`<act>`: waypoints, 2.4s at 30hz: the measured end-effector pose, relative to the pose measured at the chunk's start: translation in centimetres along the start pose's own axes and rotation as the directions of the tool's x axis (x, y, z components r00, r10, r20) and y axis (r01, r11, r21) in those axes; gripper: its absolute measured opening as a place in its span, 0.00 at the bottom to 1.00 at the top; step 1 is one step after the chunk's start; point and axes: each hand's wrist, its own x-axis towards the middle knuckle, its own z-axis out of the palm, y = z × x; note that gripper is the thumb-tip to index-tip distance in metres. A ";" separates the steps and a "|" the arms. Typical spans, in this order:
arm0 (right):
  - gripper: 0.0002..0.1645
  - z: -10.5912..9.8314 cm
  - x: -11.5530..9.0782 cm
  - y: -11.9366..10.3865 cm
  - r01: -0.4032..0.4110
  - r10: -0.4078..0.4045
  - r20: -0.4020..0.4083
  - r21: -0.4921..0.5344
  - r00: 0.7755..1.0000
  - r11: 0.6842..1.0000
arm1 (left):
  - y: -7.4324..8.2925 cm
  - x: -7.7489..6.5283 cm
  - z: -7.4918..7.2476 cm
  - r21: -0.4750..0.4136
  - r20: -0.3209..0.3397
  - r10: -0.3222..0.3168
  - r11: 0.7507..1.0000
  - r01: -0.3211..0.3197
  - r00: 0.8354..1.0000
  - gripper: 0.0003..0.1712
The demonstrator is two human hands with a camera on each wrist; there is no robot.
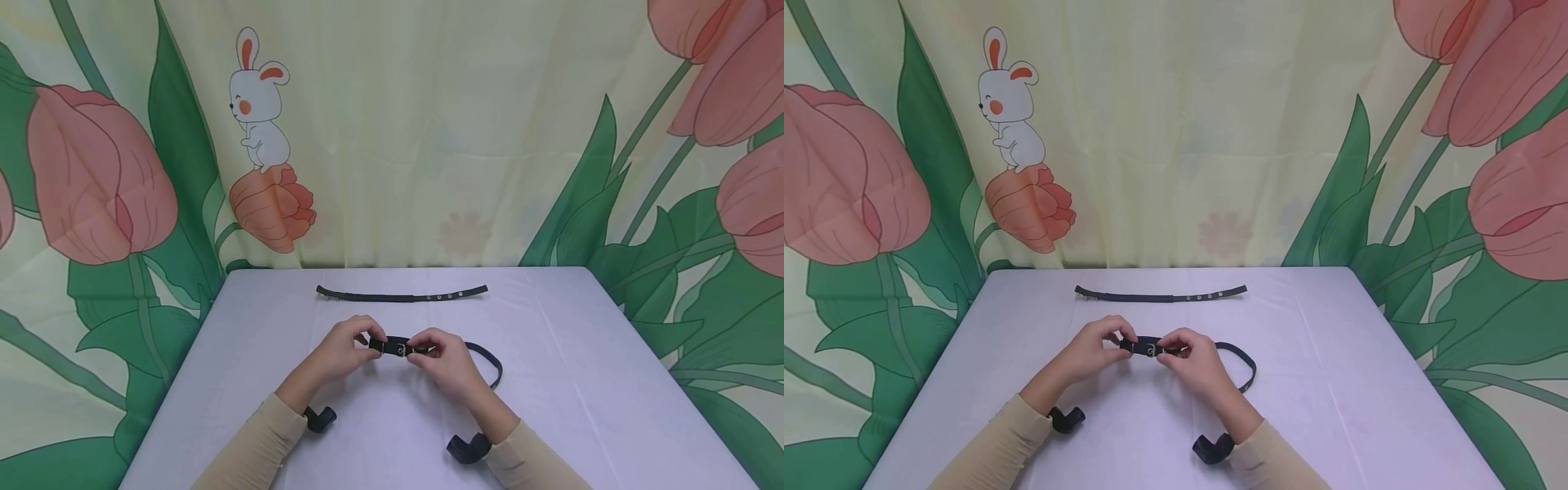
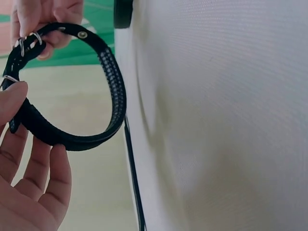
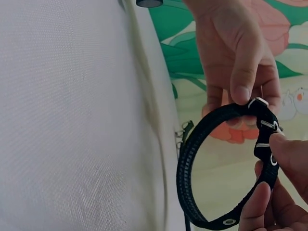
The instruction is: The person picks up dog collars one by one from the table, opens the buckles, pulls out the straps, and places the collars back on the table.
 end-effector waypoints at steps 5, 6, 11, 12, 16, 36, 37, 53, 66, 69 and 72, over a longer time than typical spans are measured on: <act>0.14 0.0 0.1 0.1 0.007 -0.007 -0.014 0.011 1.000 1.000 | -0.1 -0.1 0.0 -0.026 -0.004 0.001 1.000 -0.001 1.000 0.17; 0.14 0.0 0.1 0.1 0.011 -0.010 -0.020 0.009 1.000 1.000 | -0.1 -0.1 -0.1 -0.029 -0.006 0.000 1.000 0.000 1.000 0.17; 0.14 0.1 0.3 0.0 0.036 -0.038 -0.060 -0.031 0.997 0.999 | 0.2 -0.2 -0.2 -0.028 -0.020 -0.003 1.000 0.002 1.000 0.18; 0.14 0.2 0.3 -0.1 0.041 -0.043 -0.066 -0.038 0.997 0.998 | 0.2 -0.2 -0.2 -0.027 -0.022 -0.005 1.000 0.004 1.000 0.18; 0.14 0.2 0.3 -0.4 0.036 -0.038 -0.070 -0.033 0.997 0.999 | 0.3 -0.2 -0.1 -0.039 -0.030 -0.013 0.999 0.012 0.999 0.18; 0.15 0.0 0.8 -0.7 0.023 -0.023 -0.047 0.002 0.999 1.000 | 0.5 0.0 0.0 -0.042 -0.085 -0.032 0.999 0.028 0.996 0.18; 0.15 0.0 0.8 -0.7 0.021 -0.020 -0.045 0.003 0.999 1.000 | 0.6 0.0 0.0 -0.041 -0.087 -0.030 0.999 0.027 0.996 0.18; 0.17 0.6 1.1 -1.0 0.047 -0.047 -0.042 -0.001 0.998 0.999 | 0.7 0.1 0.4 -0.030 -0.119 -0.035 0.999 0.031 0.992 0.15; 0.14 1.2 1.4 -1.8 0.028 -0.031 -0.069 -0.046 0.997 0.999 | 1.0 0.1 0.7 -0.012 -0.164 -0.040 0.999 0.039 0.986 0.15; 0.13 1.3 1.4 -1.8 0.033 -0.036 -0.073 -0.043 0.997 0.999 | 1.1 0.1 0.8 -0.023 -0.166 -0.039 0.999 0.036 0.985 0.15; 0.12 1.3 1.4 -1.9 0.038 -0.041 -0.087 -0.043 0.995 0.998 | 1.2 0.1 0.8 -0.035 -0.166 -0.038 0.999 0.033 0.985 0.15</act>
